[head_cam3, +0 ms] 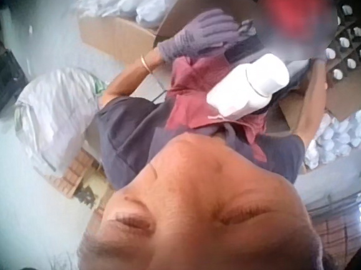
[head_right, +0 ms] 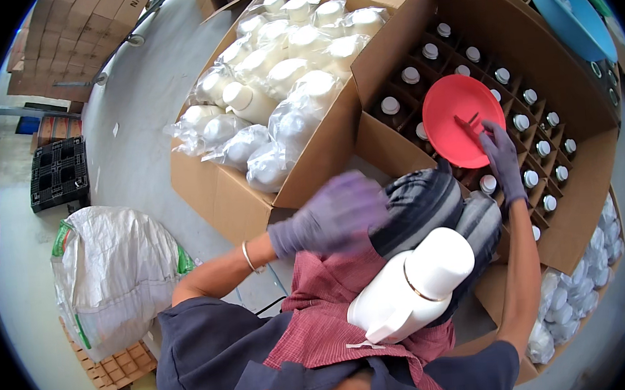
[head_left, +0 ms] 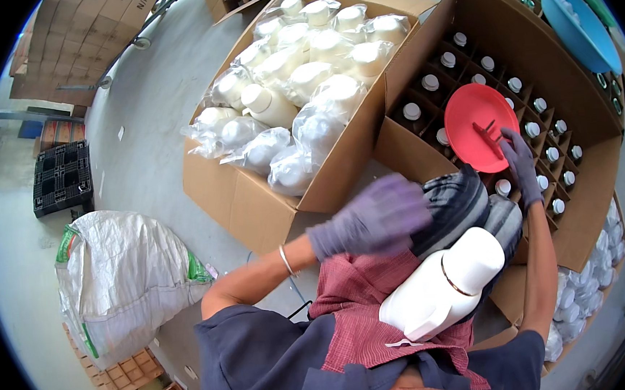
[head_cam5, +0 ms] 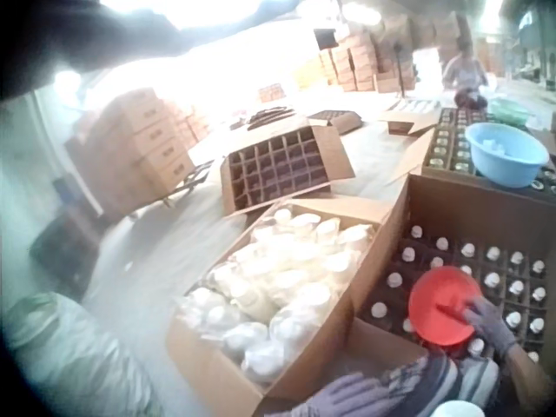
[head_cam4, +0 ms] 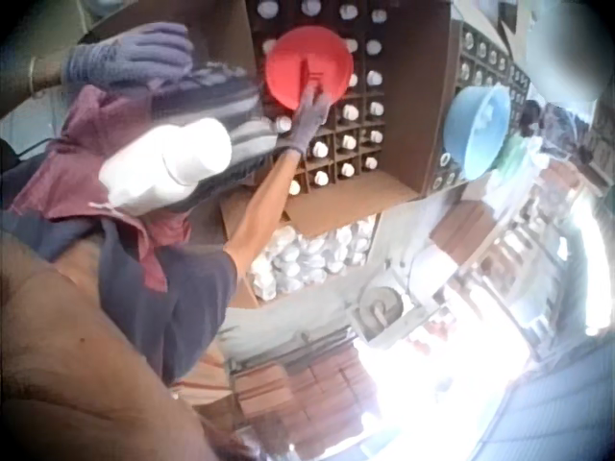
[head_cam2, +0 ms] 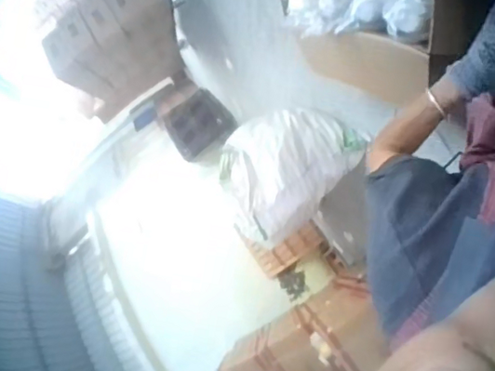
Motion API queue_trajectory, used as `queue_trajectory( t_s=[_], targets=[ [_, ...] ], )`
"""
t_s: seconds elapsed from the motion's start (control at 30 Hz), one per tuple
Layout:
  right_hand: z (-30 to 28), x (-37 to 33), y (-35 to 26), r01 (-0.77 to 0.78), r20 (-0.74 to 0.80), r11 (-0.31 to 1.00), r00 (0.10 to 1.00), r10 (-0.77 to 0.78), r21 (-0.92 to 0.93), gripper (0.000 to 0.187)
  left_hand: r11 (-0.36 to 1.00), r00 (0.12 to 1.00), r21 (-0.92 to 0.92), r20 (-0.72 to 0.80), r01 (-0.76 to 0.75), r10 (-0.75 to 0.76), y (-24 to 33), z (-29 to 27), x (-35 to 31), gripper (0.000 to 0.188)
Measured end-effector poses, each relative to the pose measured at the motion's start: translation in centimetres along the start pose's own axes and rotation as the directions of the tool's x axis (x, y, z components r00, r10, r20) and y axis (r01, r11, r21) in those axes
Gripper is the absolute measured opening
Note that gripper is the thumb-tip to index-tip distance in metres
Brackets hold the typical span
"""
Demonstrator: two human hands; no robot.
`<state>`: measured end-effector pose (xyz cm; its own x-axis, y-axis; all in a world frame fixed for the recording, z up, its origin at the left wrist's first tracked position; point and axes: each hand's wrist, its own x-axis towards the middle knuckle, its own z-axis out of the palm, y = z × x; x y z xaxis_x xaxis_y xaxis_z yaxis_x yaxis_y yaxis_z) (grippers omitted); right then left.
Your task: The person places bottles into a cardboard divider within a shipping box, inserting plastic liners and capping the bottles.
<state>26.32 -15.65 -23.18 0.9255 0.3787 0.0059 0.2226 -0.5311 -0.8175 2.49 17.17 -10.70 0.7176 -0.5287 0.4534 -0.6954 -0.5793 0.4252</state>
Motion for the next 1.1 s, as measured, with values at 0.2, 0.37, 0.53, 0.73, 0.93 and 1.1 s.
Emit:
queue_trajectory(
  t_s=[0.2, 0.37, 0.53, 0.73, 0.93, 1.1],
  targets=[
    [-1.0, -8.5, 0.8, -0.213, 0.085, 0.965, 0.976, 0.202, 0.155, 0.033, 0.639, 0.564, -0.316, -0.303, 0.701, -0.768, -11.5, -1.5, -7.2, 0.030],
    [-1.2, -13.3, 5.5, -0.395, 0.057, 0.794, 0.907, 0.418, 0.461, 0.031, 0.471, 0.323, -0.320, -0.419, 0.822, -0.849, -21.3, -2.1, -10.5, 0.030],
    [-1.1, -13.1, 2.2, -0.421, 0.094, 0.839, 0.905, 0.415, 0.345, 0.032, 0.425, 0.354, -0.102, -0.400, 0.900, -0.845, -28.9, -2.6, -12.3, 0.034],
    [-1.9, -15.8, 2.2, -0.349, 0.059, 0.917, 0.937, 0.344, 0.196, 0.031, 0.177, 0.473, 0.488, -0.591, 0.855, -0.654, -34.4, -9.8, -19.2, 0.037],
    [-2.5, -22.1, 9.4, -0.492, -0.001, 0.781, 0.846, 0.534, 0.385, 0.037, -0.137, -0.007, 0.178, -0.585, 0.975, -0.811, -34.8, -17.2, -28.5, 0.054],
    [-4.1, -26.4, 16.1, -0.504, -0.053, 0.773, 0.824, 0.564, 0.385, 0.034, -0.414, -0.296, 0.222, -0.421, 0.883, -0.858, -35.8, -14.1, -29.8, 0.059]
  ],
)
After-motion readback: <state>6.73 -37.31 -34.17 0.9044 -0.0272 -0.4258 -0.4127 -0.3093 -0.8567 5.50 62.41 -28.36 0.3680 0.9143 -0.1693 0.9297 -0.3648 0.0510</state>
